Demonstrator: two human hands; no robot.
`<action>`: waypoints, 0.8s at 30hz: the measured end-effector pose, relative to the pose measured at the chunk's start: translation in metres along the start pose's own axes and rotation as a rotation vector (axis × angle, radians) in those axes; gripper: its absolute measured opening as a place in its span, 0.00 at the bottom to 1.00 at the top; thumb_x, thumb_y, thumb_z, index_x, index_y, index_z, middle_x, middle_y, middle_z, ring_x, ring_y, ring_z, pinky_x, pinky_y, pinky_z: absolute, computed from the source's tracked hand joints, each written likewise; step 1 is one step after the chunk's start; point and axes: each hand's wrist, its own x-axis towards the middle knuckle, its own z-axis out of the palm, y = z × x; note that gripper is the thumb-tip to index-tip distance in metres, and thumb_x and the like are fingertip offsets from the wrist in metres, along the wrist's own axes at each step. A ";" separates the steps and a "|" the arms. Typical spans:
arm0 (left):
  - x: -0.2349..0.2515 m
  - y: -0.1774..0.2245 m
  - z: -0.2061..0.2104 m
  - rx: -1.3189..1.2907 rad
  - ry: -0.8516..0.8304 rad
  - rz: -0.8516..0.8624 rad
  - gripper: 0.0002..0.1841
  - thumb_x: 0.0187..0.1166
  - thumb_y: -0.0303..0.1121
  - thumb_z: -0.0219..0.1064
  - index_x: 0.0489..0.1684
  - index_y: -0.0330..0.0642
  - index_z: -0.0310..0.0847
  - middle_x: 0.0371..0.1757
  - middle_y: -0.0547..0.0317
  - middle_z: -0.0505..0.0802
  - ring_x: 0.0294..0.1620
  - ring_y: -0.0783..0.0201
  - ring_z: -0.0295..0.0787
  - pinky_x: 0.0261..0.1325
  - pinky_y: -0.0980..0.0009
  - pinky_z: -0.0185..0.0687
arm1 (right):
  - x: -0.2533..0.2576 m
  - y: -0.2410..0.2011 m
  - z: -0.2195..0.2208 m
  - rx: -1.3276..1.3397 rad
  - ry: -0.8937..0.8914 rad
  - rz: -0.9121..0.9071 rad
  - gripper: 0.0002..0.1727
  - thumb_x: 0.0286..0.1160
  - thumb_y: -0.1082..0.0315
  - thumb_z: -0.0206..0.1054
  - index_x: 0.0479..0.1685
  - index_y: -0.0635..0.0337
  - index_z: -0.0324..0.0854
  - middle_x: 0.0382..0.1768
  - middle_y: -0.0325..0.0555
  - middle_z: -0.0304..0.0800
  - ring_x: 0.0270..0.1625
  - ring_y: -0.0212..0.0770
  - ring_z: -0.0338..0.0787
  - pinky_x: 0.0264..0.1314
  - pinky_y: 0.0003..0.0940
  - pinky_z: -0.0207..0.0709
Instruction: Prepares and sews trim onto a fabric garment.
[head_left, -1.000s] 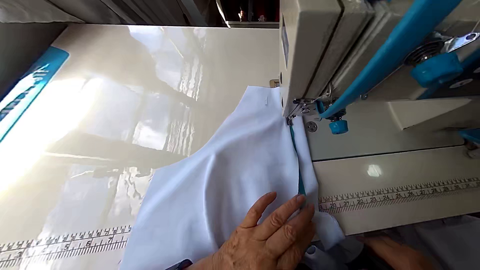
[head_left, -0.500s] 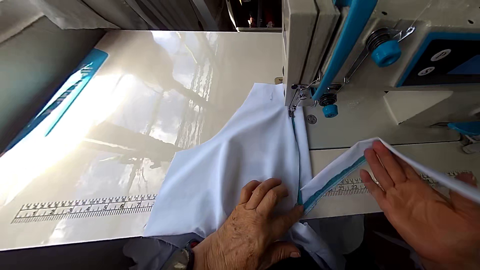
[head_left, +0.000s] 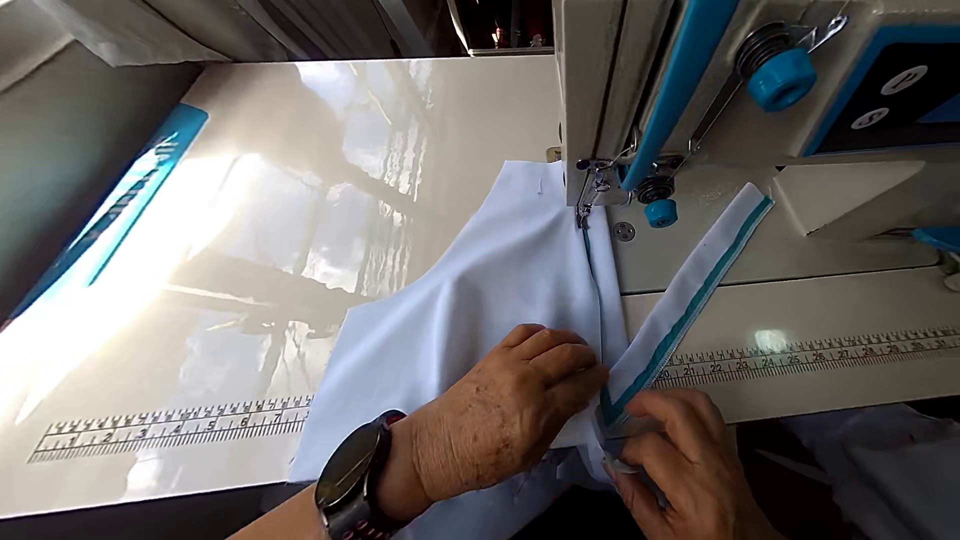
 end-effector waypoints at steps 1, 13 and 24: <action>0.005 -0.007 0.001 -0.038 -0.006 0.044 0.16 0.88 0.34 0.54 0.52 0.44 0.91 0.55 0.59 0.96 0.65 0.61 0.89 0.71 0.65 0.80 | 0.000 -0.002 0.002 0.061 0.011 -0.035 0.11 0.74 0.58 0.70 0.25 0.47 0.79 0.46 0.42 0.88 0.60 0.40 0.82 0.64 0.30 0.71; 0.005 -0.035 0.007 -0.253 -0.012 0.152 0.15 0.85 0.29 0.57 0.44 0.51 0.94 0.53 0.63 0.95 0.67 0.63 0.84 0.70 0.62 0.70 | 0.019 -0.020 -0.051 0.597 -0.431 0.527 0.18 0.67 0.69 0.76 0.52 0.68 0.80 0.33 0.47 0.94 0.35 0.34 0.92 0.39 0.30 0.85; 0.017 -0.025 0.008 -0.280 -0.061 0.060 0.15 0.87 0.39 0.57 0.37 0.53 0.92 0.34 0.71 0.90 0.55 0.67 0.81 0.63 0.63 0.62 | 0.011 0.007 -0.042 0.562 -0.109 0.282 0.10 0.83 0.77 0.55 0.55 0.62 0.78 0.54 0.47 0.93 0.57 0.27 0.91 0.59 0.21 0.84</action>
